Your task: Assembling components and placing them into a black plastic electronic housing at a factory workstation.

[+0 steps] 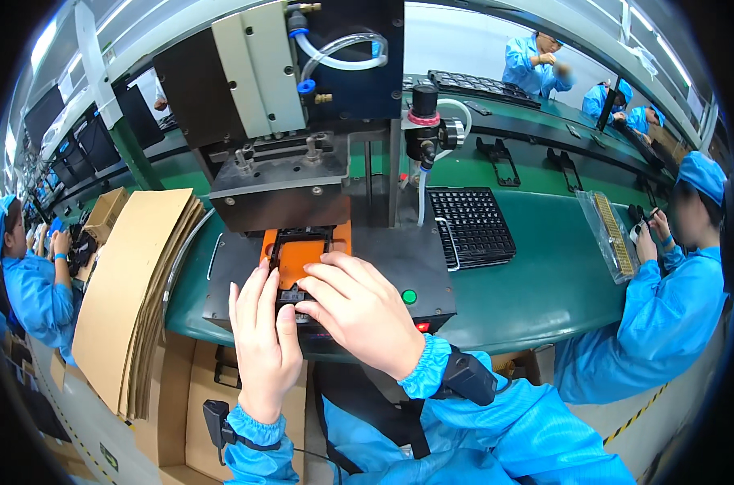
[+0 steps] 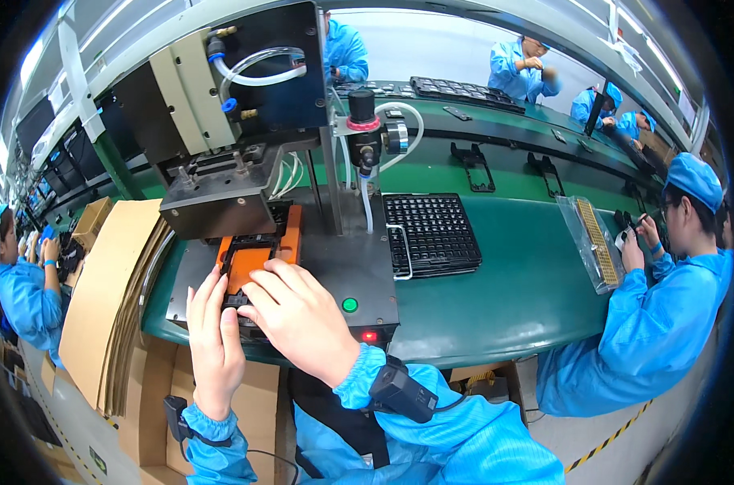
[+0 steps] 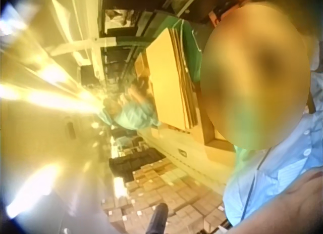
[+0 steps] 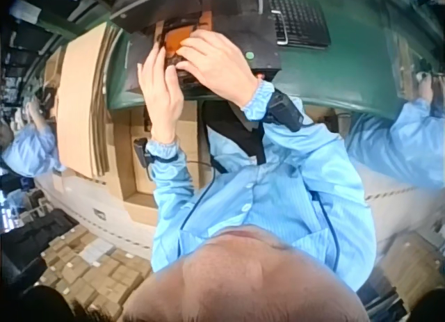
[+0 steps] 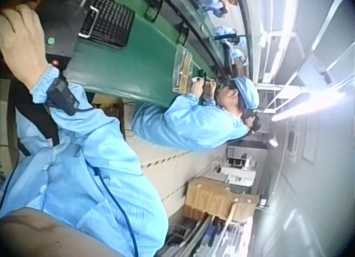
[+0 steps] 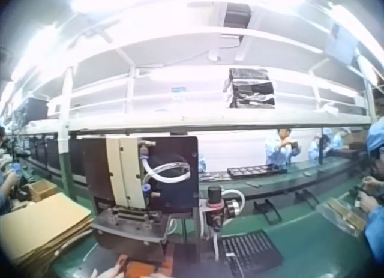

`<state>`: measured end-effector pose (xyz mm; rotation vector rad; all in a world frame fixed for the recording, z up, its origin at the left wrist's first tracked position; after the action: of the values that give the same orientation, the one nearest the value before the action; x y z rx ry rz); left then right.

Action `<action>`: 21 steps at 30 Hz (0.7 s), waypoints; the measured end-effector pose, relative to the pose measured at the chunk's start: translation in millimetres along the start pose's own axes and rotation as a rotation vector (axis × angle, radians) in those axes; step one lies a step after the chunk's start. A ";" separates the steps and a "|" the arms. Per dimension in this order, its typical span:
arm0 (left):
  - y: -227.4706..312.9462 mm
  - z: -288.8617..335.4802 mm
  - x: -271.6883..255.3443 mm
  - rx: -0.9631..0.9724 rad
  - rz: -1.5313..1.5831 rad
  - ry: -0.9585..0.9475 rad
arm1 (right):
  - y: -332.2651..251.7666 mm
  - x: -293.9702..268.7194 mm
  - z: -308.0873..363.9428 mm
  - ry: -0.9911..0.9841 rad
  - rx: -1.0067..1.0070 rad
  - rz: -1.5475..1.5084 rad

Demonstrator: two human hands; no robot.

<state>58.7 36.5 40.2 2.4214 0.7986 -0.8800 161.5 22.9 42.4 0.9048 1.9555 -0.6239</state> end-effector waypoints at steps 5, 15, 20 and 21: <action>4.0 1.9 4.4 0.037 -0.107 -0.049 | 3.4 -0.6 5.8 0.004 0.035 -0.023; 9.5 -1.8 0.0 0.134 -0.284 -0.109 | 1.4 -5.4 16.4 0.000 0.071 -0.073; -3.9 -14.3 8.5 0.059 -0.089 -0.054 | 12.6 -5.9 9.0 -0.020 0.084 -0.109; -2.4 -16.4 6.1 0.064 -0.123 -0.108 | 13.3 -2.0 8.7 -0.025 0.086 -0.119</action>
<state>68.0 49.9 47.0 2.3765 0.8989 -1.0896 177.1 24.1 38.7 0.8334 1.9837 -0.7899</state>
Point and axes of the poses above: each hand's wrist, its own z-axis away from the middle knuckle, its own x-axis out of the palm, y = z × x, the point moved 7 cm from there along -z, towards the middle knuckle, and after that the axes turned 13 degrees about x, right-handed, at the moved point
